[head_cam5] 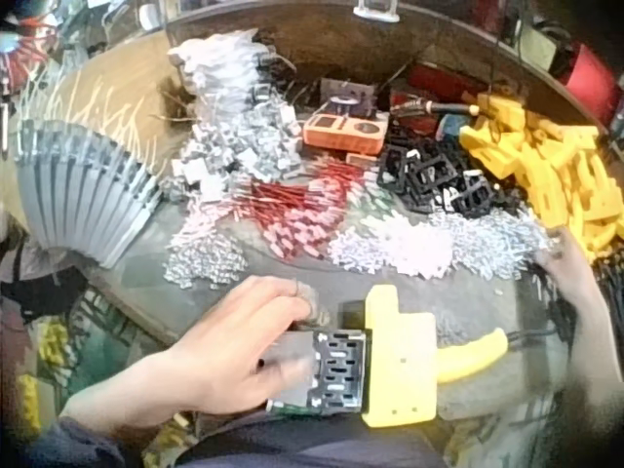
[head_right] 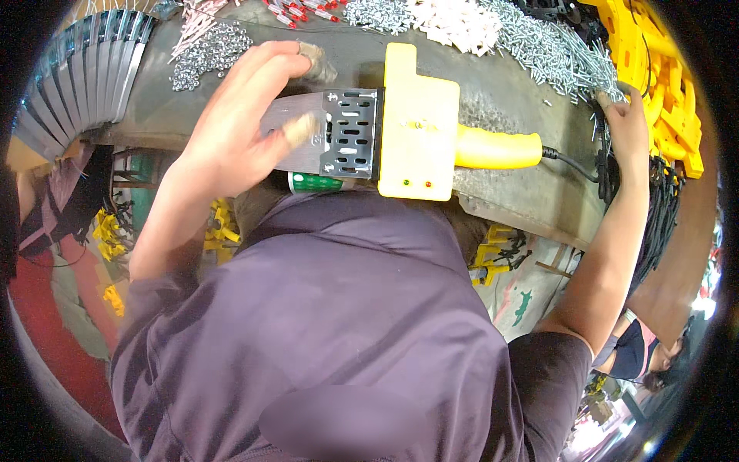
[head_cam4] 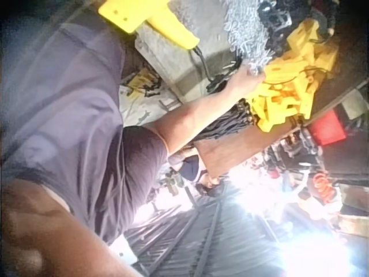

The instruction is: Assembling the housing and internal components of a handheld electronic device, including wiring and screwing panels together.

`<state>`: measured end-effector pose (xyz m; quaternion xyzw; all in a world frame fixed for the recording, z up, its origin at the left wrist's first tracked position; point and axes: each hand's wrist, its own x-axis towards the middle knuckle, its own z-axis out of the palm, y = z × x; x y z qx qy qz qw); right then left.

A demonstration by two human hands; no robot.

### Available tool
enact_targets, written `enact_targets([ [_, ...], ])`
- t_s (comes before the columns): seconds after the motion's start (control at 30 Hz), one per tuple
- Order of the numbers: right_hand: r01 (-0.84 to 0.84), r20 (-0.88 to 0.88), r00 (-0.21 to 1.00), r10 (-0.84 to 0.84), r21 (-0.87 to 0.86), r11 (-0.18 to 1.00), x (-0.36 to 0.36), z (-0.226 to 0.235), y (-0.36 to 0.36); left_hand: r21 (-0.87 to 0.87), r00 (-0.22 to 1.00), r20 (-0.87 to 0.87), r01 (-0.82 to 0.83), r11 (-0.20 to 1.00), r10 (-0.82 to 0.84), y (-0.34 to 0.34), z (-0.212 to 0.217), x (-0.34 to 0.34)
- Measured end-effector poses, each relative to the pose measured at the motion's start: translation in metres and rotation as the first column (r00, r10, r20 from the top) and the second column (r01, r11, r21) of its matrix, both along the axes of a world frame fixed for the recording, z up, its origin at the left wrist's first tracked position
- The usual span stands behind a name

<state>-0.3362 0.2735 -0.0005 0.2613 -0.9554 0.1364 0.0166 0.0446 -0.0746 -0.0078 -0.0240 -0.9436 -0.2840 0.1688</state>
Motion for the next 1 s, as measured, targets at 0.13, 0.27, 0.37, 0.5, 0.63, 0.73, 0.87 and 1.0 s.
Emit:
enact_targets([
  [0.13, 0.049, 0.125, 0.991, -0.037, -0.098, 0.994, 0.004, -0.001, 0.003, 0.058, 0.993, 0.010, 0.119, 0.991, -0.120, 0.008, 0.000, 0.010],
  [0.27, -0.004, 0.051, 0.999, 0.008, -0.081, 0.997, 0.023, -0.003, -0.008, -0.031, 0.995, 0.078, 0.062, 0.998, -0.059, 0.018, -0.003, 0.013],
  [0.37, 0.018, 0.051, 0.999, -0.009, -0.175, 0.984, 0.029, -0.003, -0.003, -0.060, 0.997, 0.067, 0.037, 0.998, -0.033, 0.020, -0.005, 0.014],
  [0.5, 0.149, 0.175, 0.981, -0.088, -0.373, 0.916, 0.026, -0.007, 0.011, -0.059, 0.997, 0.059, 0.044, 0.997, -0.041, 0.020, -0.005, 0.012],
  [0.63, 0.045, 0.040, 0.998, -0.040, -0.129, 0.991, 0.021, -0.018, 0.013, -0.060, 0.998, 0.053, 0.031, 0.998, -0.027, 0.020, -0.006, 0.012],
  [0.73, 0.169, 0.056, 0.986, -0.160, -0.329, 0.929, 0.021, -0.003, 0.021, -0.057, 0.998, 0.053, 0.029, 0.998, -0.025, 0.017, -0.007, 0.013],
  [0.87, 0.226, 0.164, 0.974, -0.155, -0.687, 0.691, 0.015, 0.019, 0.041, -0.075, 0.998, 0.021, 0.053, 0.996, -0.051, 0.013, -0.007, 0.020],
  [1.0, 0.043, -0.036, 0.994, -0.107, -0.760, 0.649, 0.036, 0.066, 0.043, -0.133, 0.897, -0.422, -0.204, 0.970, 0.131, 0.030, -0.025, 0.033],
])
